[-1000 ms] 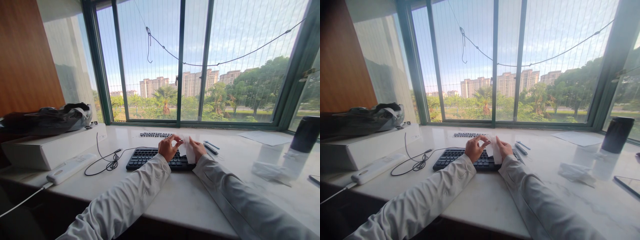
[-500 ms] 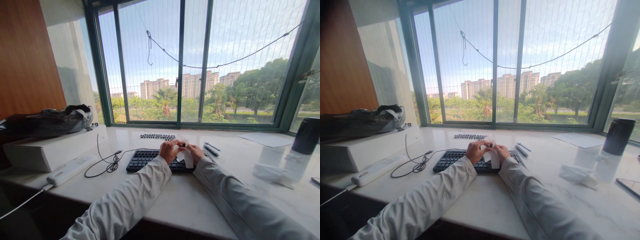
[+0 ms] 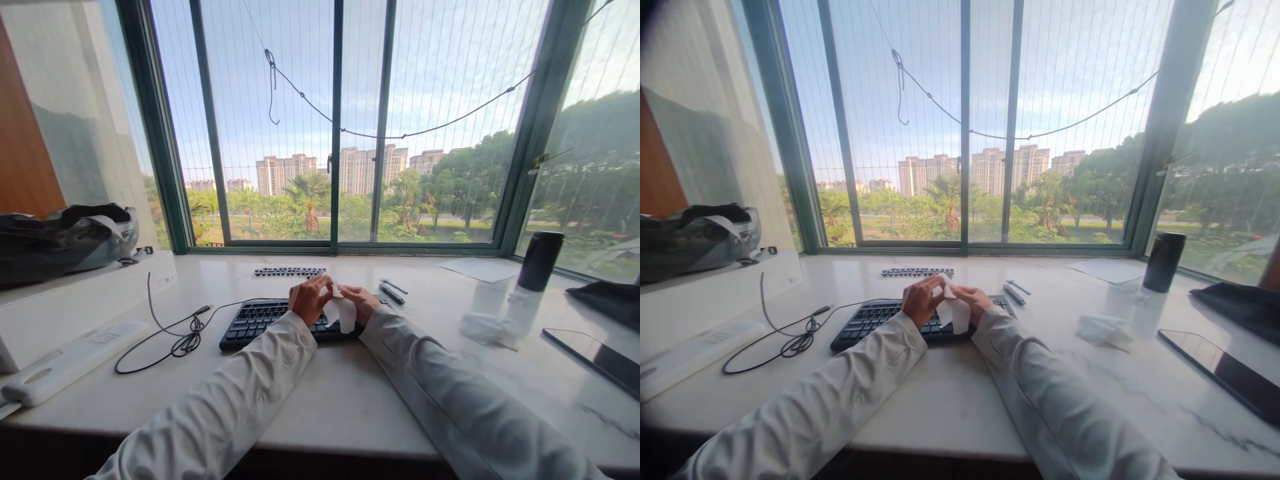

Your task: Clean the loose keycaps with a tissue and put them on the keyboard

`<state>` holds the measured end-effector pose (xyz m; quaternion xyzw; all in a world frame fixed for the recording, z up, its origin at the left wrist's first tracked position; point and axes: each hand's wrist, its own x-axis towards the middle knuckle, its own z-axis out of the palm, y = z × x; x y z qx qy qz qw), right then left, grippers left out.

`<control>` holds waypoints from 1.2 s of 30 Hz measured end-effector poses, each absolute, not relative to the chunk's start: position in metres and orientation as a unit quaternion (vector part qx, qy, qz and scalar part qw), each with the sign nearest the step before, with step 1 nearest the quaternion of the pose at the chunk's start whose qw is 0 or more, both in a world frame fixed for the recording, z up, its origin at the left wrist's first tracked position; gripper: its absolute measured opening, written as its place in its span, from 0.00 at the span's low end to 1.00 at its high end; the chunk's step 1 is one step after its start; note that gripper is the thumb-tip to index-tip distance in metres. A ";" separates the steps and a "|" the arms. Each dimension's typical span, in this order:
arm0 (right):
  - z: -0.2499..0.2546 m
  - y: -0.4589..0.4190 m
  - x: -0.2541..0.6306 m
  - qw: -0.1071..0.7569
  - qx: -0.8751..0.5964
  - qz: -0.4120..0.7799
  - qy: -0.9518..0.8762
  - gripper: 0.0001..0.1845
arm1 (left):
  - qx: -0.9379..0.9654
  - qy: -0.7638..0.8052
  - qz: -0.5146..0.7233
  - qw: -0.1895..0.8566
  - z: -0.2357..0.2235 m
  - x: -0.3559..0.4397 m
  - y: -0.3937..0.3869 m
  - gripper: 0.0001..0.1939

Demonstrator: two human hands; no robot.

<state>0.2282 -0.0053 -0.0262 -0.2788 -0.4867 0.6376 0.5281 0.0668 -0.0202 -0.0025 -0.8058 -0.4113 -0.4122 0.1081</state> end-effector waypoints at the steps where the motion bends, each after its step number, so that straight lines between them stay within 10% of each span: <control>1: -0.027 -0.004 0.229 0.517 -0.280 0.640 -0.495 0.24 | -0.809 -0.411 -0.404 0.119 -0.003 0.066 -0.019 0.14; 24: -0.036 0.011 0.227 0.563 -0.415 0.466 -0.542 0.37 | -0.799 -0.423 -0.409 0.125 0.000 0.069 -0.020 0.19; 36: -0.027 0.000 0.227 0.595 -0.434 0.456 -0.500 0.27 | -0.798 -0.409 -0.419 0.143 -0.005 0.068 -0.014 0.19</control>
